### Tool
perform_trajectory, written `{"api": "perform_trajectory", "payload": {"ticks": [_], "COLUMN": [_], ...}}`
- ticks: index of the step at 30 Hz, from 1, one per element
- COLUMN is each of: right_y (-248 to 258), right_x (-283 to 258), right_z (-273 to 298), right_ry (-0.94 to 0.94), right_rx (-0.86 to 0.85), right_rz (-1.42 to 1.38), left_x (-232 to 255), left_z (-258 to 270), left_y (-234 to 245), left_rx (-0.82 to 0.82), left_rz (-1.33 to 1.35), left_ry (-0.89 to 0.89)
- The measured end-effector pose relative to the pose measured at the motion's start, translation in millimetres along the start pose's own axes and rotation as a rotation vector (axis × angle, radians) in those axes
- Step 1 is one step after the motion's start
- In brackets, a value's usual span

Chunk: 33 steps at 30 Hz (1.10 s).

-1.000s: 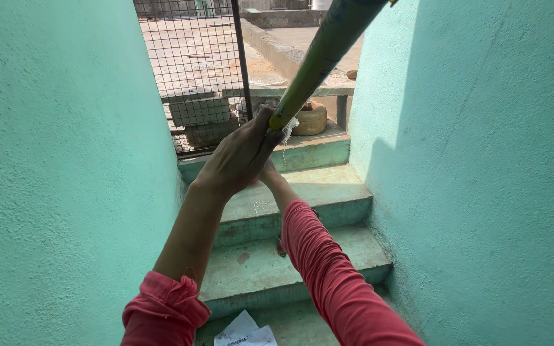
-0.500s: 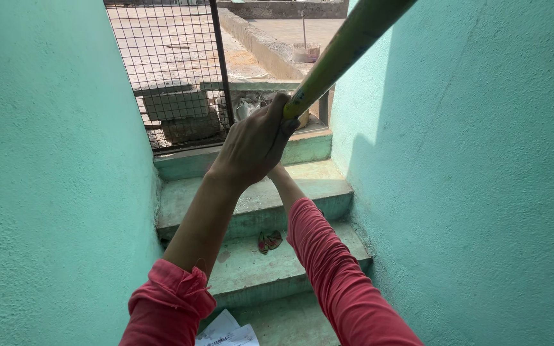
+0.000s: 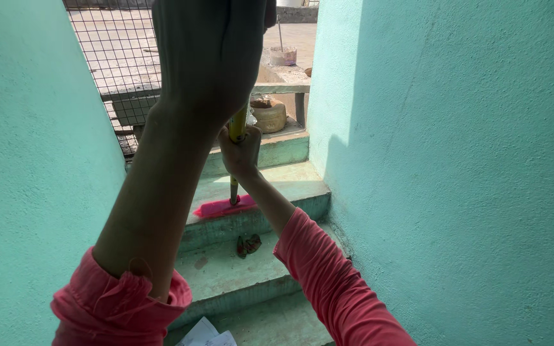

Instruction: The person sweeps debris down a flight of concrete stairs using a pink-headed broom.

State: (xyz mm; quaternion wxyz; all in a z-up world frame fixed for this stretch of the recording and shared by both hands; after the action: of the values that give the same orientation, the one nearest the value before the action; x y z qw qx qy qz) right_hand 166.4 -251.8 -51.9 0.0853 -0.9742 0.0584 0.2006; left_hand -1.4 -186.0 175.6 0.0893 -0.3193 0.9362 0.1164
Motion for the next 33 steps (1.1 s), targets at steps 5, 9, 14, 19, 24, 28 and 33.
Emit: {"api": "perform_trajectory", "payload": {"ticks": [5,9,14,19,24,28,33], "right_y": [1,5,23,33,53,50,80], "right_x": [136,249,215,120,98,170,259], "right_z": [3,51,41,7,1,-3,31], "right_ry": [0.084,-0.482,-0.140,-0.474,-0.136,0.098,-0.325], "right_rx": [-0.213,-0.565,-0.452,-0.244,-0.064,-0.250,-0.450], "right_rz": [0.195,-0.372,0.093,-0.052,-0.019,0.190,-0.101], "left_x": [17,30,14,4,43,74,63], "left_z": [45,110,109,23,-17,18,89], "left_y": [-38,-72,-99,-73,-51,-69,-122], "left_rx": [-0.232,-0.360,-0.343,-0.103,0.034,-0.018,-0.305], "left_rz": [0.115,0.217,0.098,0.000,-0.051,0.069,0.115], "left_ry": [0.138,0.093,0.241,0.128,-0.038,-0.105,0.103]}}
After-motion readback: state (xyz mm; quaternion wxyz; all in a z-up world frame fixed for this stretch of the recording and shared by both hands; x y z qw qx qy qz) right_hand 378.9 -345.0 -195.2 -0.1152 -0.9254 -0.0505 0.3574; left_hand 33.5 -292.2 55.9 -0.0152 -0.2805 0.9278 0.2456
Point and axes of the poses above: each hand's wrist, its own z-axis away from the middle knuckle, its own y-axis out of the back of the hand, x = y × z, the point moved 6 cm from there along -z, towards the middle knuckle, and after that the axes turned 2 degrees about -z, right-handed, at the moved point
